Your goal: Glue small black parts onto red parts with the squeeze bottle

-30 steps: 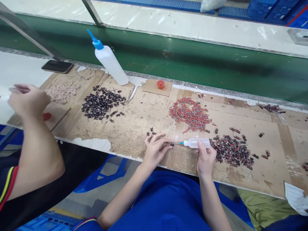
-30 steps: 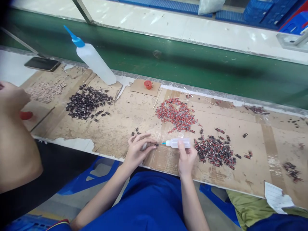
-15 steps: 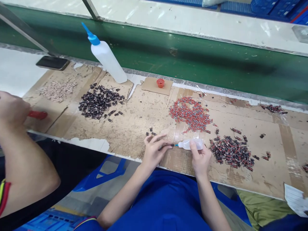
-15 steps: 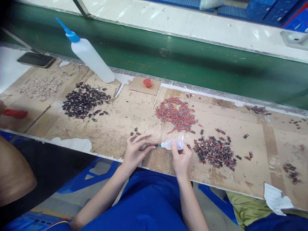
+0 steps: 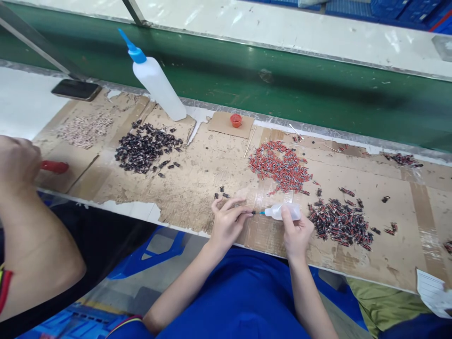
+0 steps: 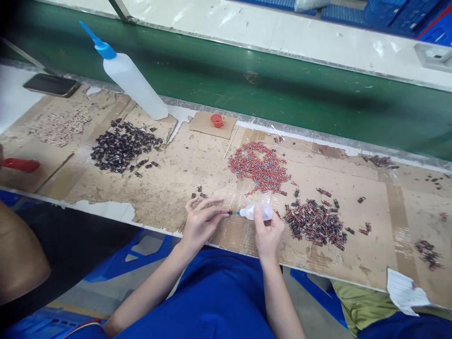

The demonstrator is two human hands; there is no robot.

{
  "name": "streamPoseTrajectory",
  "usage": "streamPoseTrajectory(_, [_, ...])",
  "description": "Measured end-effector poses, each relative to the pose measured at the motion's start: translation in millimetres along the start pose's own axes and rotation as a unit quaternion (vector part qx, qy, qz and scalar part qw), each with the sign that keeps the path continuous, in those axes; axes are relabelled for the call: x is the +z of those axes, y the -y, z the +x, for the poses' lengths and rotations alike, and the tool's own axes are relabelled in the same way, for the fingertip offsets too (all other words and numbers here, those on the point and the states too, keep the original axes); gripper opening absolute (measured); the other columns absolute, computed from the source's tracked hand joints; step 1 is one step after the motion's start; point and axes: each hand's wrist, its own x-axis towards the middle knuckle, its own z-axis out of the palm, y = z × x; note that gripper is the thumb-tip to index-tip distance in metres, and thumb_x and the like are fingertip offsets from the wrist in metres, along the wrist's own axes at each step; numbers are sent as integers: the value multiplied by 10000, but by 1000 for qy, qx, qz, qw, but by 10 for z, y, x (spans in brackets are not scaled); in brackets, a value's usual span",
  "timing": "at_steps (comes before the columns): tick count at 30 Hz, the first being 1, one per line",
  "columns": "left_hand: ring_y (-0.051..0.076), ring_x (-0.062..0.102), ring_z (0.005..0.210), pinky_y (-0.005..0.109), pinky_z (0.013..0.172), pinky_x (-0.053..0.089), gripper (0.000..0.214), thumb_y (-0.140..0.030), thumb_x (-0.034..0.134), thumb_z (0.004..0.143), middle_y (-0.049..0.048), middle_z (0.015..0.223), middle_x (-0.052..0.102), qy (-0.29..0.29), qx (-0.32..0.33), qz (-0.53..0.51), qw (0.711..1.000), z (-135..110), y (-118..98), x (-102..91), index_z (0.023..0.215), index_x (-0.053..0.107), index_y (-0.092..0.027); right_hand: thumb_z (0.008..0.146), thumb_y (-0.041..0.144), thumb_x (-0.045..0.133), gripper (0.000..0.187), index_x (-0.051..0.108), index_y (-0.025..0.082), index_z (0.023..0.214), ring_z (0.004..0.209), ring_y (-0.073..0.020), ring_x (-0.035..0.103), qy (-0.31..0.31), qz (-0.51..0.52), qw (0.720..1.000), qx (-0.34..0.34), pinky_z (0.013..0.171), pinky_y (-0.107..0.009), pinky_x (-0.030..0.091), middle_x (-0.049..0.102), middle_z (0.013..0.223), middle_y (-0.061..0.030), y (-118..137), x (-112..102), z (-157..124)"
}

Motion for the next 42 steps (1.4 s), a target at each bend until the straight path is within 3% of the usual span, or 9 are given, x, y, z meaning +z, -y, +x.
streamPoseTrajectory(7, [235, 693, 971, 465, 1016, 216, 131, -154, 704, 804, -3, 843, 777, -15, 20, 8, 1000, -17, 28, 11, 736, 702, -267, 736, 402, 673, 262, 687, 160, 636, 543, -179, 611, 25, -8, 1000, -14, 535, -280, 496, 694, 605, -30, -2, 1, -6])
streamPoseTrajectory(16, [222, 692, 967, 437, 1016, 220, 111, -166, 707, 810, -33, 755, 770, -29, 48, 2, 998, -16, 34, 17, 749, 688, -257, 736, 395, 668, 261, 689, 157, 632, 544, -169, 611, 40, -27, 998, -28, 529, -263, 487, 695, 597, -22, -2, 20, 5])
streamPoseTrajectory(27, [209, 676, 891, 427, 954, 342, 73, -206, 720, 800, -2, 799, 757, -23, 9, -1, 1000, -19, 49, -15, 748, 713, -256, 728, 429, 688, 274, 610, 167, 706, 559, -159, 608, -46, 47, 998, -14, 542, -268, 488, 663, 635, -19, -61, -28, -5])
streamPoseTrajectory(29, [200, 663, 862, 400, 900, 413, 45, -244, 677, 840, 13, 819, 751, -27, 5, -35, 999, -30, 68, -96, 847, 721, -252, 716, 390, 711, 260, 571, 189, 803, 592, -161, 634, -25, 47, 998, -37, 559, -265, 496, 677, 696, -14, -41, -5, -30])
streamPoseTrajectory(33, [191, 638, 858, 335, 788, 506, 205, -303, 598, 897, 37, 871, 728, -47, 13, -106, 993, -60, 141, -331, 1071, 683, -235, 704, 300, 717, 334, 410, 252, 826, 838, -212, 709, 93, 4, 989, -112, 746, -329, 535, 737, 915, -67, -13, 190, -80])
streamPoseTrajectory(35, [187, 635, 860, 319, 773, 519, 203, -308, 592, 898, 38, 888, 719, -47, 5, -100, 994, -78, 188, -431, 1063, 688, -237, 706, 278, 707, 370, 355, 268, 819, 978, -235, 697, 139, -14, 982, -128, 846, -377, 523, 738, 1023, -99, -26, 310, -85])
streamPoseTrajectory(38, [193, 644, 868, 317, 771, 533, 169, -318, 589, 894, 42, 894, 717, -18, -13, -87, 996, -106, 249, -501, 976, 711, -235, 706, 280, 705, 378, 350, 276, 837, 992, -249, 700, 176, -44, 978, -101, 854, -409, 530, 734, 1076, -104, -60, 400, -72])
streamPoseTrajectory(42, [199, 657, 871, 328, 791, 543, 164, -319, 585, 887, 43, 889, 724, 6, -18, -101, 995, -141, 261, -471, 906, 724, -235, 672, 196, 724, 387, 473, 262, 960, 1027, -250, 685, 198, -86, 973, -80, 889, -426, 525, 725, 1095, -75, -81, 282, -35])
